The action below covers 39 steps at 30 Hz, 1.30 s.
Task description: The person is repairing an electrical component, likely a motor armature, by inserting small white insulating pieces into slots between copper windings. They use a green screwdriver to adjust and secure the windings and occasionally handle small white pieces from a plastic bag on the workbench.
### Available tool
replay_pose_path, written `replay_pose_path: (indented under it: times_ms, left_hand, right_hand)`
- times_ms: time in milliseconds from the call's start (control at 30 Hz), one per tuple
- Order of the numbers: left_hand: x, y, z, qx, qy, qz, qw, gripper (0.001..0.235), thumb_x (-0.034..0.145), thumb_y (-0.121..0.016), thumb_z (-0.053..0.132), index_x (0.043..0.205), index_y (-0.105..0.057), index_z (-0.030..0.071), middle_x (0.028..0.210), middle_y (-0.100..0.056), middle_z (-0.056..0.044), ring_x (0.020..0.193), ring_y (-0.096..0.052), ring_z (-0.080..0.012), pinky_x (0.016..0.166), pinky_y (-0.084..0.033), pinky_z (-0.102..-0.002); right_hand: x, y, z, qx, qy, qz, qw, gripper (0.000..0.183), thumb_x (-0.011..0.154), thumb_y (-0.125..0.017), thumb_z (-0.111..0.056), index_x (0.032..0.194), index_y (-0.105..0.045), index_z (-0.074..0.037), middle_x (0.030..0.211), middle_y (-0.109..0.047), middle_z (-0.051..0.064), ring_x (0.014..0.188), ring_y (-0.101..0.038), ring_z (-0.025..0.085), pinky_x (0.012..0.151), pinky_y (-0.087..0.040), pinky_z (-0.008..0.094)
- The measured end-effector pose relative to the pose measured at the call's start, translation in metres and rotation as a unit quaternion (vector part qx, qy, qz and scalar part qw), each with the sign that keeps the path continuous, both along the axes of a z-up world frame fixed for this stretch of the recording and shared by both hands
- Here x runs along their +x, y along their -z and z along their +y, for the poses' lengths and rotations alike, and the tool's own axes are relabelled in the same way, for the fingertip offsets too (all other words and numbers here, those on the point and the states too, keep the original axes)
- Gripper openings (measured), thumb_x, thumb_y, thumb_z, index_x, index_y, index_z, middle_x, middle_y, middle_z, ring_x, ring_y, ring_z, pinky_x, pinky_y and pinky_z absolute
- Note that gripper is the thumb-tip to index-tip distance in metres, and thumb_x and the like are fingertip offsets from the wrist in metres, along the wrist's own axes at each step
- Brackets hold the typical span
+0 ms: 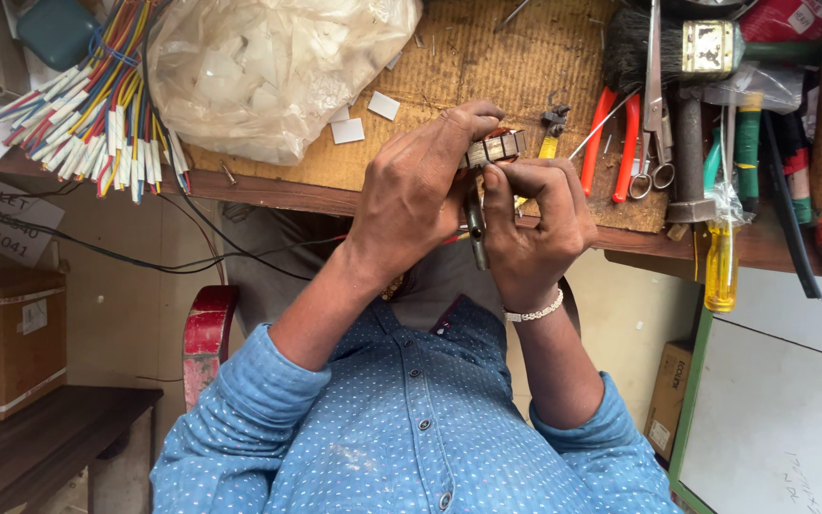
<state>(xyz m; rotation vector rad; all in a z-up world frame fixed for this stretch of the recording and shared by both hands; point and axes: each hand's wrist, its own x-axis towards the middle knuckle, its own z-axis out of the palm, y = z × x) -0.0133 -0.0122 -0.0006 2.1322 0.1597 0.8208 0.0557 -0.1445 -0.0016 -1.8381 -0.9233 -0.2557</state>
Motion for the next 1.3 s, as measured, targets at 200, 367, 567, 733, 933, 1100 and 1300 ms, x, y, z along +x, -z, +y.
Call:
replay_pose_path:
  times_ms: [200,367,567,733,933,1100,1300]
  left_hand:
    - [-0.002,0.003,0.008,0.024,0.041,-0.003,0.999,0.037,0.092,-0.072,0.002,0.127,-0.057,0.004,0.135,-0.067,-0.009,0.115,-0.072,-0.0291,0.094,-0.056,-0.042]
    - [0.004,0.007,0.014,0.085,0.069,0.005,0.994,0.037,0.095,-0.073,0.006,0.129,-0.058,0.005,0.139,-0.066,-0.01,0.116,-0.07,-0.0284,0.094,-0.055,-0.041]
    - [0.002,0.008,0.032,0.082,0.168,-0.004,0.982,0.039,0.093,-0.079,0.012,0.126,-0.06,0.008,0.133,-0.068,-0.006,0.119,-0.069,-0.0272,0.095,-0.052,-0.042]
    - [-0.006,0.013,0.036,0.076,0.173,0.027,0.982,0.049,0.088,-0.084,0.011,0.131,-0.061,0.011,0.132,-0.068,-0.004,0.124,-0.066,-0.0275,0.104,-0.05,-0.045]
    - [-0.022,0.014,0.037,0.004,0.18,-0.016,0.983,0.062,0.081,-0.092,0.02,0.132,-0.058,0.01,0.137,-0.063,-0.01,0.138,-0.051,-0.0393,0.12,-0.043,-0.048]
    - [-0.027,0.027,0.019,-0.077,0.102,-0.042,0.991,0.058,0.085,-0.092,0.021,0.131,-0.06,0.012,0.131,-0.067,-0.005,0.127,-0.059,-0.0268,0.112,-0.05,-0.04]
    - [-0.03,0.034,0.012,-0.066,0.089,-0.044,0.993,0.049,0.08,-0.092,0.02,0.122,-0.067,0.011,0.122,-0.068,-0.004,0.119,-0.061,-0.0251,0.103,-0.049,-0.038]
  right_hand:
    - [-0.006,-0.011,-0.002,-0.041,0.002,0.011,0.999,0.015,0.101,-0.077,0.004,0.099,-0.063,0.002,0.094,-0.065,0.012,0.079,-0.068,0.02,0.07,-0.055,0.03]
    - [-0.009,-0.01,-0.007,-0.053,0.031,-0.005,0.998,0.017,0.102,-0.08,0.002,0.1,-0.064,0.002,0.093,-0.064,0.01,0.078,-0.066,0.02,0.072,-0.054,0.03]
    - [0.006,-0.009,-0.014,-0.021,0.032,0.008,0.999,0.026,0.087,-0.092,-0.008,0.094,-0.068,-0.001,0.089,-0.06,0.009,0.076,-0.063,0.019,0.068,-0.051,0.029]
    - [0.027,0.005,-0.011,0.085,-0.16,0.182,0.967,0.059,0.089,-0.081,-0.042,0.127,-0.058,-0.002,0.126,-0.062,0.008,0.118,-0.064,0.021,0.103,-0.055,0.03]
    - [0.031,0.026,-0.021,-0.02,-0.139,0.108,0.984,0.062,0.091,-0.079,-0.042,0.134,-0.066,0.0,0.128,-0.074,0.014,0.122,-0.073,0.025,0.106,-0.059,0.035]
    - [0.026,0.032,-0.024,-0.003,-0.15,0.117,0.982,0.051,0.095,-0.077,-0.041,0.129,-0.071,-0.002,0.13,-0.074,0.014,0.121,-0.073,0.026,0.105,-0.06,0.034]
    - [0.017,0.037,-0.028,0.013,-0.145,0.101,0.984,0.046,0.093,-0.078,-0.036,0.124,-0.072,-0.003,0.128,-0.074,0.016,0.122,-0.073,0.029,0.106,-0.059,0.036]
